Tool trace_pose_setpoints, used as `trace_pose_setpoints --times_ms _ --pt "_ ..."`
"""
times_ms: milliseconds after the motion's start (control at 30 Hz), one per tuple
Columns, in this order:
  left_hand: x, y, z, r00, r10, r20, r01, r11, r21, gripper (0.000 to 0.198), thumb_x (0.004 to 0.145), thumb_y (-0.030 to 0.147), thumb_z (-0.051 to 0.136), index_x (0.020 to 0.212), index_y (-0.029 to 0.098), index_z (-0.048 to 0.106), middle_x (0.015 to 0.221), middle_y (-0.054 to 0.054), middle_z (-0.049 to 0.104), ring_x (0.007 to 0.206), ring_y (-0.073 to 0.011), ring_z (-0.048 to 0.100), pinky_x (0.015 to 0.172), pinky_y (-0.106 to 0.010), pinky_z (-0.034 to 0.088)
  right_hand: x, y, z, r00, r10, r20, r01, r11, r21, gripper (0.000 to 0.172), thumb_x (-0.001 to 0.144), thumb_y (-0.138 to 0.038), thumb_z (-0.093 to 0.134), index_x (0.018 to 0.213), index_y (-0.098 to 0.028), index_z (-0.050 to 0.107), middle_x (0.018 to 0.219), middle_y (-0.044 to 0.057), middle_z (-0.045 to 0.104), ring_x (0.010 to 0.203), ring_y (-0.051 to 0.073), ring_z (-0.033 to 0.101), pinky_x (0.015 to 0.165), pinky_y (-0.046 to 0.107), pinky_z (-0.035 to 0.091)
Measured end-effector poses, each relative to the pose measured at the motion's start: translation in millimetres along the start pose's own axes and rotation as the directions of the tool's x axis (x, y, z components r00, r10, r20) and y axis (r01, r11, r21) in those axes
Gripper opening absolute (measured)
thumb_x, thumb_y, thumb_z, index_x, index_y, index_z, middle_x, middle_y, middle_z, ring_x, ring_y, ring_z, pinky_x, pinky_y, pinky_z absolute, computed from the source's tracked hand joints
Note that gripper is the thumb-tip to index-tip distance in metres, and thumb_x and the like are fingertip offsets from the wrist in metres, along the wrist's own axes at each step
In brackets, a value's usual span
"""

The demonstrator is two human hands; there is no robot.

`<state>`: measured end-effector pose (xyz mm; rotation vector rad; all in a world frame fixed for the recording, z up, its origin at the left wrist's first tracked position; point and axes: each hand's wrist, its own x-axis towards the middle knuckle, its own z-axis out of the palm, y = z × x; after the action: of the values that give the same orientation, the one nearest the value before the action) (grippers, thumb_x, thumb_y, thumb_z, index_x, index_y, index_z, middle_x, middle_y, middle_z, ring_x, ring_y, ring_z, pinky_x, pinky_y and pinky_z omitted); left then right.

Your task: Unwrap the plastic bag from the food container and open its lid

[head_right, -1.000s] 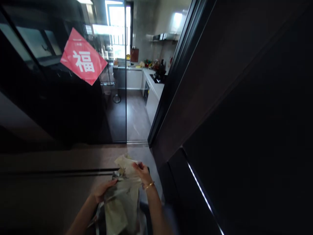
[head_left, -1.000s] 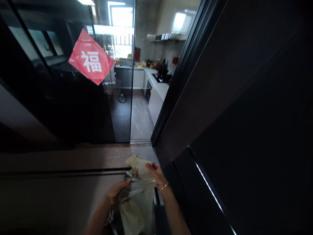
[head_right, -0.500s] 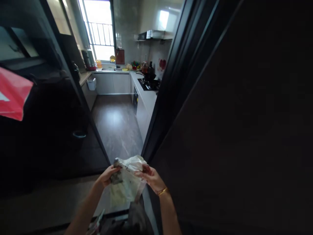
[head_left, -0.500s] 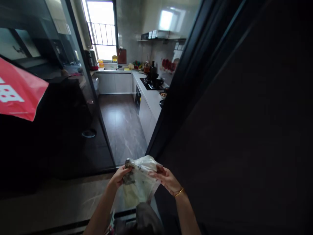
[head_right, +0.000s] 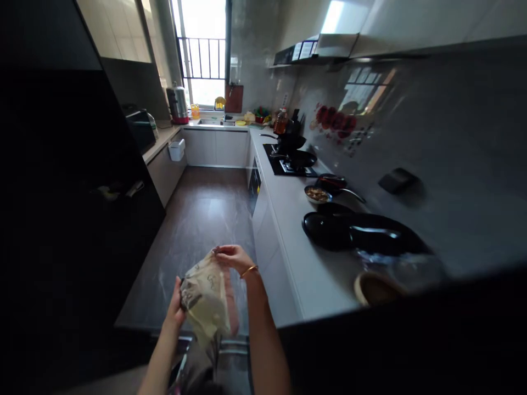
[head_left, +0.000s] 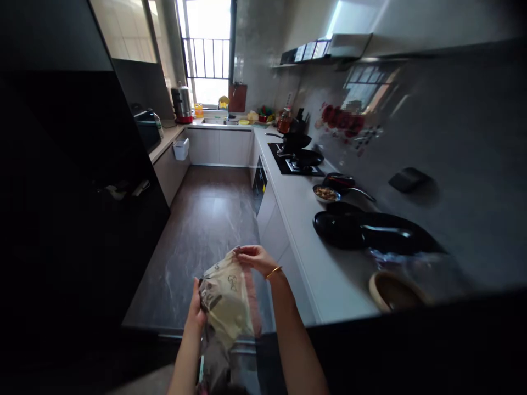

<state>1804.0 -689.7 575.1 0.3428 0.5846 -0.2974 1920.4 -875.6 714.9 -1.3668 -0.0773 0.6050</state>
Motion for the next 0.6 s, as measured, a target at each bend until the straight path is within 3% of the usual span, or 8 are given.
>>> trace_pose_setpoints --times_ms 67,167,200,300,433,600 --pt "60.4 35.5 27.5 0.994 0.077 -0.071 -0.074 0.996 0.048 0.039 0.097 0.043 0.044 0.095 0.012 0.068 0.079 -0.009 0.075 0.073 -0.0211 0.073 0.076 -0.040 0.060 61.9 -22.4 -17.4 1.000 0.000 0.003 0.000 1.000 -0.025 0.031 0.056 -0.030 0.088 0.082 -0.014 0.078 0.077 0.006 0.075 0.066 0.015 0.063 0.066 0.028 0.051" --pt "140.4 94.6 61.7 0.954 0.241 -0.180 -0.220 0.967 0.132 0.007 0.089 0.017 0.057 0.088 0.013 0.063 0.070 -0.003 0.071 0.059 -0.0148 0.069 0.059 -0.026 0.058 141.0 -46.4 -52.1 0.996 -0.018 -0.091 0.021 0.999 0.033 0.029 0.056 -0.028 0.087 0.081 -0.015 0.077 0.075 0.005 0.074 0.064 0.015 0.064 0.064 0.029 0.052" --pt "162.5 113.7 70.2 0.938 0.286 -0.198 -0.259 0.954 0.150 0.005 0.085 0.010 0.061 0.086 0.015 0.060 0.067 0.000 0.069 0.054 -0.0116 0.067 0.053 -0.020 0.054 162.7 -51.2 -65.7 0.992 -0.025 -0.121 0.034 0.997 0.071 0.031 0.056 -0.028 0.087 0.083 -0.015 0.077 0.077 0.005 0.075 0.065 0.016 0.065 0.065 0.030 0.053" --pt "217.4 167.3 89.6 0.915 0.340 -0.217 -0.296 0.931 0.212 0.027 0.075 0.002 0.068 0.088 0.020 0.053 0.065 0.007 0.065 0.049 -0.0051 0.062 0.042 -0.009 0.041 214.8 -57.4 -109.3 0.983 0.015 -0.182 0.017 0.985 0.173 0.039 0.053 -0.028 0.089 0.087 -0.014 0.077 0.079 0.006 0.075 0.065 0.016 0.067 0.065 0.029 0.055" --pt "287.5 235.8 122.2 0.904 0.395 -0.164 -0.311 0.870 0.381 0.050 0.061 0.011 0.085 0.098 0.022 0.053 0.076 0.005 0.070 0.056 -0.0072 0.065 0.049 -0.012 0.045 274.8 -57.6 -165.9 0.955 0.089 -0.281 -0.001 0.955 0.297 0.042 0.047 -0.027 0.093 0.082 -0.011 0.076 0.073 0.007 0.076 0.062 0.015 0.068 0.061 0.025 0.056" --pt "402.9 320.1 191.9 0.862 0.486 -0.145 -0.333 0.758 0.562 0.053 0.048 0.034 0.092 0.089 0.014 0.065 0.073 -0.001 0.071 0.060 -0.0118 0.065 0.056 -0.018 0.047 388.1 -72.6 -237.0 0.936 0.087 -0.340 0.032 0.943 0.330 0.039 0.048 -0.036 0.093 0.080 -0.022 0.077 0.075 0.002 0.077 0.063 0.013 0.070 0.062 0.020 0.057"
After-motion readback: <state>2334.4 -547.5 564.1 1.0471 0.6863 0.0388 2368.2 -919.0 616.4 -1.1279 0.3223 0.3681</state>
